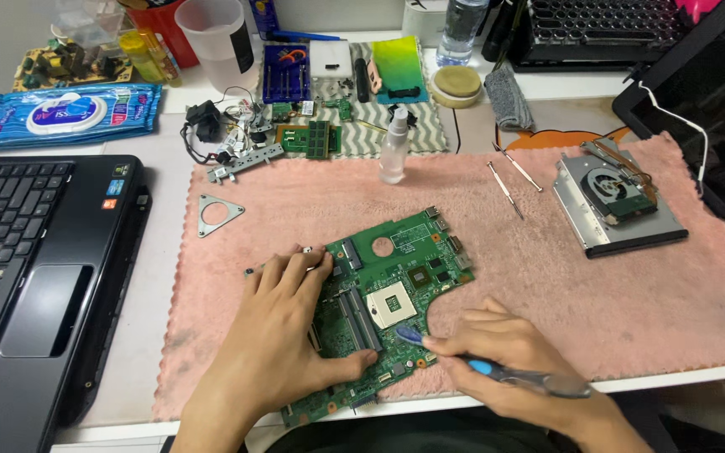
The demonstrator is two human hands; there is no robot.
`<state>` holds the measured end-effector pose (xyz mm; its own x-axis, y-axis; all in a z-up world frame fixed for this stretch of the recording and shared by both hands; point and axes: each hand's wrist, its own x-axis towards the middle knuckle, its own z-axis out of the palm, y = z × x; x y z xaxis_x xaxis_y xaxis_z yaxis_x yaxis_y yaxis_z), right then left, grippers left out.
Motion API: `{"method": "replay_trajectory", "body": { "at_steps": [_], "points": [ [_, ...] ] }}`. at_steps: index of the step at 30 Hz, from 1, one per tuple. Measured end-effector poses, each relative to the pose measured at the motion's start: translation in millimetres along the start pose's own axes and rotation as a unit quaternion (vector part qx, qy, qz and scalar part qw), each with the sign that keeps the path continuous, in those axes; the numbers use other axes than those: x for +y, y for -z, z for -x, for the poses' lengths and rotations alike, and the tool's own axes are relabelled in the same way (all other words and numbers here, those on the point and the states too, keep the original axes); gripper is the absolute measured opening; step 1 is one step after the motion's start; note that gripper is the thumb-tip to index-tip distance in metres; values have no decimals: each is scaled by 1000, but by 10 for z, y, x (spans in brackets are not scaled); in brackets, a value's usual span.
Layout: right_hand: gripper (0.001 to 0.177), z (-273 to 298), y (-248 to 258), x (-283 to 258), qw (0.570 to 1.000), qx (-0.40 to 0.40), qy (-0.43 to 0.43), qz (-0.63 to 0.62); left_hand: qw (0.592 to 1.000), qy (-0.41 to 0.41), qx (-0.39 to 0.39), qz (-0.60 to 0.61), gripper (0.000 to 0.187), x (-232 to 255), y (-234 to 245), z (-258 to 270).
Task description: The person cleans a laptop motherboard using a toothbrush and a metal tool. They scrub various areas of the board, including around the CPU socket and RAM slots, then use a metal tool to scrape or adjust components.
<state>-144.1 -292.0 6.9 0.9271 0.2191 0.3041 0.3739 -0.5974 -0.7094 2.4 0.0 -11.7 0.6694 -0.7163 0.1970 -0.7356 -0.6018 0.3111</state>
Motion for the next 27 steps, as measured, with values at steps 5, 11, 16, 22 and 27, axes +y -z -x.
{"method": "replay_trajectory", "body": {
  "at_steps": [5, 11, 16, 22, 27],
  "points": [
    [19, -6, 25, 74, 999, 32, 23, 24, 1000, -2, 4, -4, 131, 3, -6, 5],
    [15, 27, 38, 93, 1000, 15, 11, 10, 1000, 9, -6, 0, 133, 2, 5, -4],
    [17, -21, 39, 58, 1000, 13, 4, 9, 1000, 1, -3, -5, 132, -4, -6, 7],
    [17, 0, 35, 115, 1000, 10, 16, 0, 1000, 1, 0, -3, 131, 11, 24, 5],
    [16, -41, 3, 112, 998, 46, 22, 22, 1000, -6, 11, -10, 130, 22, 22, -2]
  ]
}}
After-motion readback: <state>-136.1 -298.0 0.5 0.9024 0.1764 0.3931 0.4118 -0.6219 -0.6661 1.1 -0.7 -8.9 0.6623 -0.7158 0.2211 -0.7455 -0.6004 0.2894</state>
